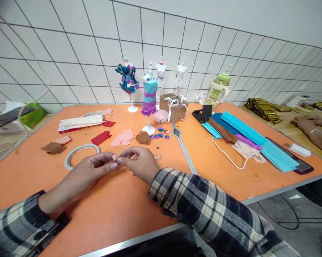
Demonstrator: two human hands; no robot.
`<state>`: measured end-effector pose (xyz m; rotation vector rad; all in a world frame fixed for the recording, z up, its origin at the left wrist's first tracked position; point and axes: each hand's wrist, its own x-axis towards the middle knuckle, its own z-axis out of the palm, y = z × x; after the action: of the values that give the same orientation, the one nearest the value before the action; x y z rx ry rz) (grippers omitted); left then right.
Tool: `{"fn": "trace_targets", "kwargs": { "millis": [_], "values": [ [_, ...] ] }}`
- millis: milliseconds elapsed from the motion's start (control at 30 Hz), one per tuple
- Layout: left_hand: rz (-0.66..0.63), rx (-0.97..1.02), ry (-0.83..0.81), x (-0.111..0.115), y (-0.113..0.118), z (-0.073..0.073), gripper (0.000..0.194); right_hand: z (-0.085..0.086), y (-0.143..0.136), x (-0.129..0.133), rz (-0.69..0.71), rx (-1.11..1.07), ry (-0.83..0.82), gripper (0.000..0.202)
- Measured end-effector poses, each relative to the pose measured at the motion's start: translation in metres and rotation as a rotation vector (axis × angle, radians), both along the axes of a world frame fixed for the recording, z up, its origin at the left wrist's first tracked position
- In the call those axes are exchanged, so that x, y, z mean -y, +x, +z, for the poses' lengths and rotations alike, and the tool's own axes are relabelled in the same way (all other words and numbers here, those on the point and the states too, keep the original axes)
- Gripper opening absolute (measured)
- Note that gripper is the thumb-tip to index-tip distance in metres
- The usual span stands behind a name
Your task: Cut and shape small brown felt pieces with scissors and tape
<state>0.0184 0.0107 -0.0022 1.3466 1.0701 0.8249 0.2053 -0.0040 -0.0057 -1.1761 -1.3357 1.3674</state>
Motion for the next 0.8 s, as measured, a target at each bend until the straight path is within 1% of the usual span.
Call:
{"fn": "trace_targets", "kwargs": {
  "millis": [67, 167, 267, 400, 467, 600, 700, 800],
  "values": [
    [0.042, 0.01, -0.014, 0.0004, 0.001, -0.0019, 0.03, 0.0005, -0.0006, 0.0005, 0.001, -0.038, 0.011, 0.025],
    [0.072, 0.089, -0.056, 0.001, 0.0022, -0.0031, 0.028, 0.0014, -0.0013, 0.0012, -0.011, -0.056, 0.014, 0.027],
    [0.061, 0.187, -0.099, 0.0019, 0.0029, -0.0019, 0.027, 0.0017, -0.0017, 0.0023, 0.008, -0.058, 0.018, 0.025],
    [0.036, 0.233, -0.111, 0.0026, 0.0013, -0.0016, 0.026, 0.0013, -0.0017, 0.0036, 0.07, -0.021, 0.003, 0.016],
    [0.021, 0.208, -0.103, 0.0021, -0.0007, -0.0033, 0.026, 0.0006, -0.0013, 0.0036, 0.041, 0.033, 0.022, 0.016],
    [-0.058, 0.042, -0.035, 0.0008, -0.0043, -0.0059, 0.025, -0.0012, -0.0004, 0.0025, -0.032, 0.113, 0.092, 0.02],
    [-0.134, -0.059, 0.029, 0.0007, -0.0047, -0.0042, 0.027, -0.0015, 0.0011, 0.0015, -0.018, 0.146, 0.129, 0.017],
    [-0.182, -0.107, 0.069, 0.0014, -0.0029, -0.0006, 0.027, -0.0004, 0.0036, 0.0006, 0.015, 0.132, 0.179, 0.012]
  ]
}}
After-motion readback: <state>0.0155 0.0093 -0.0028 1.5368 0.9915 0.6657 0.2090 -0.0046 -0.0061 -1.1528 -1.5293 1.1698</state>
